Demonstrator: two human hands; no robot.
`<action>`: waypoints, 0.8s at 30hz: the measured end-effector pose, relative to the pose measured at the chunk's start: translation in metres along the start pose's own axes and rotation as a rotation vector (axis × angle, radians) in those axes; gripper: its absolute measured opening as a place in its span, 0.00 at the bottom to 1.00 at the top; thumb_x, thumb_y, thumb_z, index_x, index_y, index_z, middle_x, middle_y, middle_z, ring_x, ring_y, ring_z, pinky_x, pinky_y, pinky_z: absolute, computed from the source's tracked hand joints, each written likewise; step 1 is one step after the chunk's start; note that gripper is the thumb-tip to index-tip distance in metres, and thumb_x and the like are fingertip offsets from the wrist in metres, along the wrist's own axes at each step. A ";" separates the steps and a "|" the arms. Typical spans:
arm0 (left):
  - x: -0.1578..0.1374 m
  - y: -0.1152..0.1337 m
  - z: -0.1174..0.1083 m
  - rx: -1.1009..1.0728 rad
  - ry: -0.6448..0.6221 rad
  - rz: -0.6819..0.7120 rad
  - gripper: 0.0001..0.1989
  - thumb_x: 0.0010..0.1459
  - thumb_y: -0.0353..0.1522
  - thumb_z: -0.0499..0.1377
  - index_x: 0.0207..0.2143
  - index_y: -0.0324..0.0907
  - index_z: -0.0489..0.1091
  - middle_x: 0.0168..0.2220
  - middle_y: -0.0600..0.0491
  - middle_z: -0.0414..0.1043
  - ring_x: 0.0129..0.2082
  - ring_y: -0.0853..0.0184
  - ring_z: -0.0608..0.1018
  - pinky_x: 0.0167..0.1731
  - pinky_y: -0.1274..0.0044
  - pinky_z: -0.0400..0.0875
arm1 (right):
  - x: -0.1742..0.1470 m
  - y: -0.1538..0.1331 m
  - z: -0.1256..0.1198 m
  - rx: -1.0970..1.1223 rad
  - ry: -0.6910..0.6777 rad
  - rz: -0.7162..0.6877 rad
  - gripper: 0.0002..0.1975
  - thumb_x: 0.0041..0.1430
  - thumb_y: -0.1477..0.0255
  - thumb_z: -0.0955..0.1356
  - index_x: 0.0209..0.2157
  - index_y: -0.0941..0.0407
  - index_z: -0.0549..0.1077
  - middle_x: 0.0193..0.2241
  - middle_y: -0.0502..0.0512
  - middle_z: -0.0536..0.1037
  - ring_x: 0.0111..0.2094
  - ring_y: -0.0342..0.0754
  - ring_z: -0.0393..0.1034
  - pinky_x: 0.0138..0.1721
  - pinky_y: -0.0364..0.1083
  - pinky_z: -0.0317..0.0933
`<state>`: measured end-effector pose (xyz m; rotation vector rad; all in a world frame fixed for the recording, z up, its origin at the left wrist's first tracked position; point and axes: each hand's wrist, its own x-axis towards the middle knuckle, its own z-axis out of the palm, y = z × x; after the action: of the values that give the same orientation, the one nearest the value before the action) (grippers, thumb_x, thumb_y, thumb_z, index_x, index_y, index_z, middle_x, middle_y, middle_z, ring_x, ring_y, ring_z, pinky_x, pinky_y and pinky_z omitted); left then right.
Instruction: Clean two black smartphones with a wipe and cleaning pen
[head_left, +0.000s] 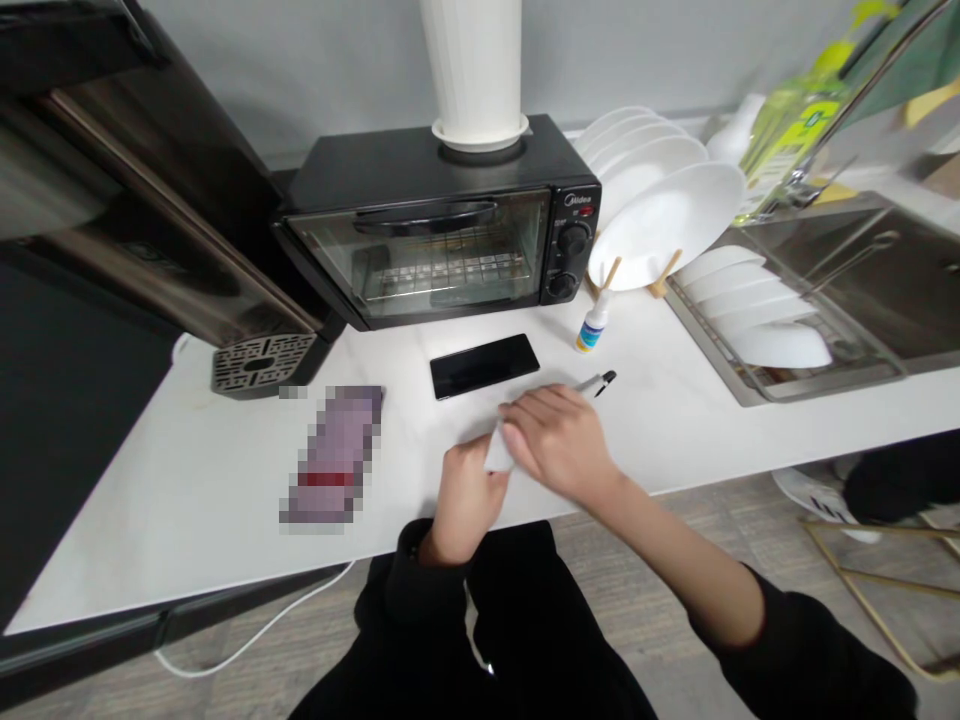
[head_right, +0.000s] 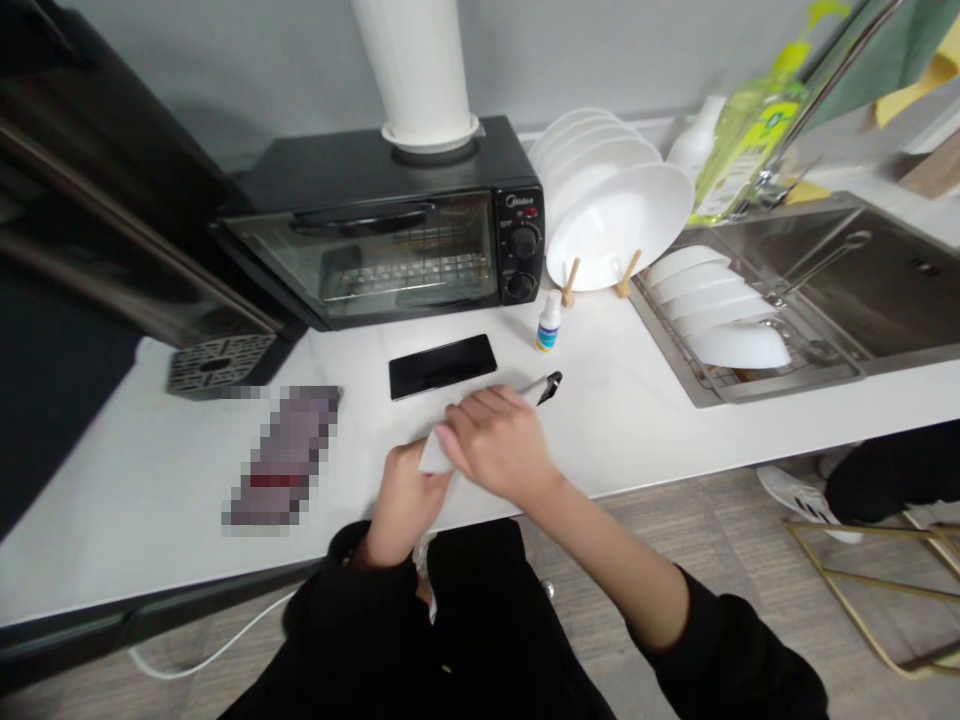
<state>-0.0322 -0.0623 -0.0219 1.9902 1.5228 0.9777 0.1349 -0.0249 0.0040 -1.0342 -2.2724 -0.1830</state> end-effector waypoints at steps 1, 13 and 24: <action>0.001 0.002 0.000 -0.016 -0.007 -0.013 0.09 0.64 0.27 0.59 0.33 0.40 0.79 0.29 0.52 0.82 0.25 0.67 0.80 0.28 0.79 0.69 | 0.000 0.008 -0.002 -0.035 0.006 0.033 0.20 0.75 0.69 0.60 0.33 0.57 0.79 0.31 0.55 0.82 0.34 0.51 0.72 0.43 0.52 0.58; 0.001 -0.001 0.002 -0.025 -0.006 -0.023 0.09 0.65 0.29 0.59 0.33 0.41 0.78 0.29 0.51 0.82 0.25 0.66 0.81 0.28 0.78 0.70 | -0.001 0.010 0.000 -0.041 0.008 0.067 0.20 0.76 0.69 0.59 0.33 0.56 0.78 0.30 0.54 0.81 0.34 0.51 0.70 0.40 0.52 0.54; 0.003 0.003 -0.001 0.001 -0.030 -0.021 0.09 0.63 0.25 0.58 0.34 0.40 0.79 0.29 0.51 0.82 0.25 0.66 0.80 0.28 0.78 0.70 | -0.005 0.009 -0.002 -0.024 0.007 0.066 0.20 0.76 0.68 0.59 0.36 0.56 0.79 0.33 0.55 0.82 0.36 0.51 0.71 0.42 0.52 0.56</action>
<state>-0.0305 -0.0602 -0.0181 1.9770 1.5254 0.9349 0.1444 -0.0228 0.0017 -1.1171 -2.2316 -0.1864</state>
